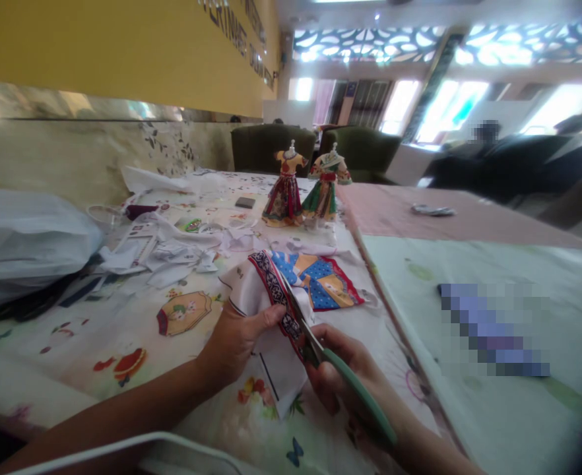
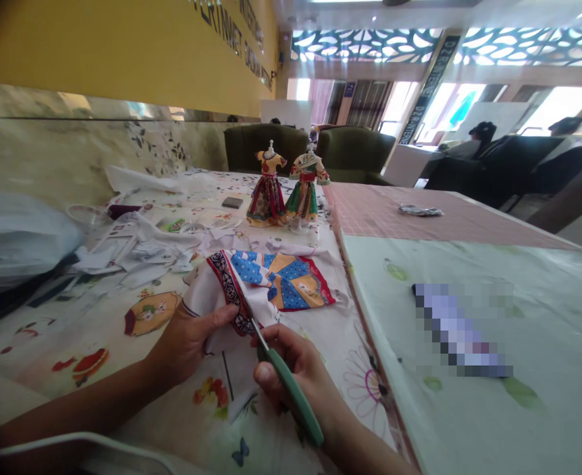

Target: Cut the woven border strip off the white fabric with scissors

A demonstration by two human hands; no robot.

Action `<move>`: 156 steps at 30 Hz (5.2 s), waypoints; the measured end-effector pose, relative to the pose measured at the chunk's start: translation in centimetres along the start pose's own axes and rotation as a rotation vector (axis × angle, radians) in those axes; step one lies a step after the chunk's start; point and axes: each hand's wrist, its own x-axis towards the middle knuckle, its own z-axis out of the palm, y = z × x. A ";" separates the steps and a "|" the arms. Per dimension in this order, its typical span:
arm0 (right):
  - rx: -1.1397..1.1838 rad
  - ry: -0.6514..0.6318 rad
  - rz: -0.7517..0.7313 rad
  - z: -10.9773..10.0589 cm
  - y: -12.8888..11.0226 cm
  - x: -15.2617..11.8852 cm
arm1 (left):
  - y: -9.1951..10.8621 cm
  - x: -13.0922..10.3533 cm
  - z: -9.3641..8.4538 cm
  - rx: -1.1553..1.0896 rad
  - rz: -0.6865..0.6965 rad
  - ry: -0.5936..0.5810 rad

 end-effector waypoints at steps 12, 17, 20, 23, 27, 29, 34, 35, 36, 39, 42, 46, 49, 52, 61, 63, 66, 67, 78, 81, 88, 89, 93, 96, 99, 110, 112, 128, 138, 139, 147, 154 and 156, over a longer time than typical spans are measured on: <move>-0.006 0.008 0.009 0.0 0.1 0.0 | 0.0 0.0 0.1 -0.031 -0.010 -0.013; -0.014 0.011 -0.002 0.1 0.0 0.0 | 0.0 -0.1 0.0 -0.023 -0.014 0.002; -0.030 0.025 -0.012 0.0 0.0 0.1 | 0.0 -0.1 0.0 -0.020 -0.014 -0.010; -0.040 0.014 -0.023 -0.2 0.0 0.2 | 0.0 0.0 -0.1 0.010 0.005 -0.027; -0.036 0.004 -0.025 -0.5 0.1 0.3 | -0.2 0.1 -0.4 0.046 0.021 -0.009; -0.034 0.001 -0.033 -0.5 0.1 0.3 | -0.3 0.1 -0.4 0.055 0.023 -0.007; -0.051 0.009 -0.008 -0.2 -0.4 0.1 | -0.5 0.0 -0.6 0.068 0.037 -0.046; -0.049 0.009 -0.003 -0.2 -0.5 0.1 | -0.5 0.0 -0.6 0.071 0.037 -0.047; -0.044 0.009 -0.002 -0.1 -0.5 0.0 | -0.5 0.0 -0.6 0.074 0.034 -0.045; -0.029 0.017 0.004 -0.1 -0.4 0.0 | -0.4 0.0 -0.5 0.066 0.017 -0.030; -0.022 0.008 -0.002 -0.1 -0.2 0.0 | -0.4 0.0 -0.5 0.060 0.010 -0.022; -0.011 0.016 -0.005 -0.1 -0.1 0.0 | -0.4 0.0 -0.5 0.078 0.019 -0.032; -0.008 0.016 0.007 -0.1 -0.1 0.0 | -0.3 0.1 -0.5 0.082 0.023 -0.028; -0.011 0.014 0.014 0.0 0.0 0.0 | -0.3 0.1 -0.4 0.069 0.014 -0.020; -0.035 0.005 -0.051 -0.5 0.1 0.4 | -0.7 0.1 -0.8 0.081 0.003 -0.066; -0.025 0.001 -0.044 -0.5 0.1 0.3 | -0.8 0.1 -1.0 0.098 0.007 -0.086; -0.025 -0.001 -0.032 -0.5 0.2 0.2 | -0.8 0.1 -1.1 0.113 0.011 -0.105; -0.026 -0.002 -0.033 -0.5 0.2 0.2 | -0.8 0.1 -1.2 0.117 0.014 -0.105; 0.002 0.005 -0.017 -0.1 0.0 0.0 | -0.9 0.1 -1.1 0.128 0.017 -0.091; -0.002 0.013 -0.010 -0.1 -0.1 0.0 | -0.7 0.0 -1.0 0.127 0.013 -0.100; 0.004 0.022 -0.001 0.0 0.1 0.0 | -0.7 0.1 -1.0 0.142 0.026 -0.100; 0.007 0.023 -0.001 0.0 0.2 0.0 | -0.7 0.1 -1.0 0.141 0.026 -0.099; 0.001 0.030 -0.001 0.0 0.1 0.0 | -0.8 0.2 -1.1 0.122 0.020 -0.089; -0.026 0.030 -0.017 -0.2 0.2 0.1 | -0.8 0.2 -1.1 0.113 0.006 -0.097; -0.028 0.034 -0.033 -0.4 0.3 0.3 | -0.8 0.1 -1.1 0.124 0.013 -0.114; -0.025 0.035 -0.024 -0.2 0.0 0.2 | -0.3 -0.1 -0.7 0.162 0.042 -0.101; -0.024 0.034 -0.025 -0.1 0.0 0.1 | -0.3 -0.1 -0.6 0.150 0.038 -0.099; 0.008 0.049 -0.019 -0.1 0.5 0.2 | -0.7 0.0 -0.8 0.059 -0.007 -0.111; -0.036 0.043 0.024 -0.1 0.7 0.3 | 0.0 0.6 0.0 -0.120 -0.009 0.037; -0.038 0.038 0.022 -0.2 0.6 0.3 | 0.0 0.6 0.0 -0.126 -0.023 0.037; -0.057 -0.002 0.001 -0.4 0.2 0.3 | -0.2 0.2 -0.1 -0.103 -0.040 0.007; -0.081 0.007 -0.005 -0.3 -0.1 0.2 | 0.0 0.3 0.0 -0.098 -0.029 0.015; -0.082 0.005 -0.006 -0.3 0.0 0.2 | 0.0 0.3 0.0 -0.100 -0.033 0.020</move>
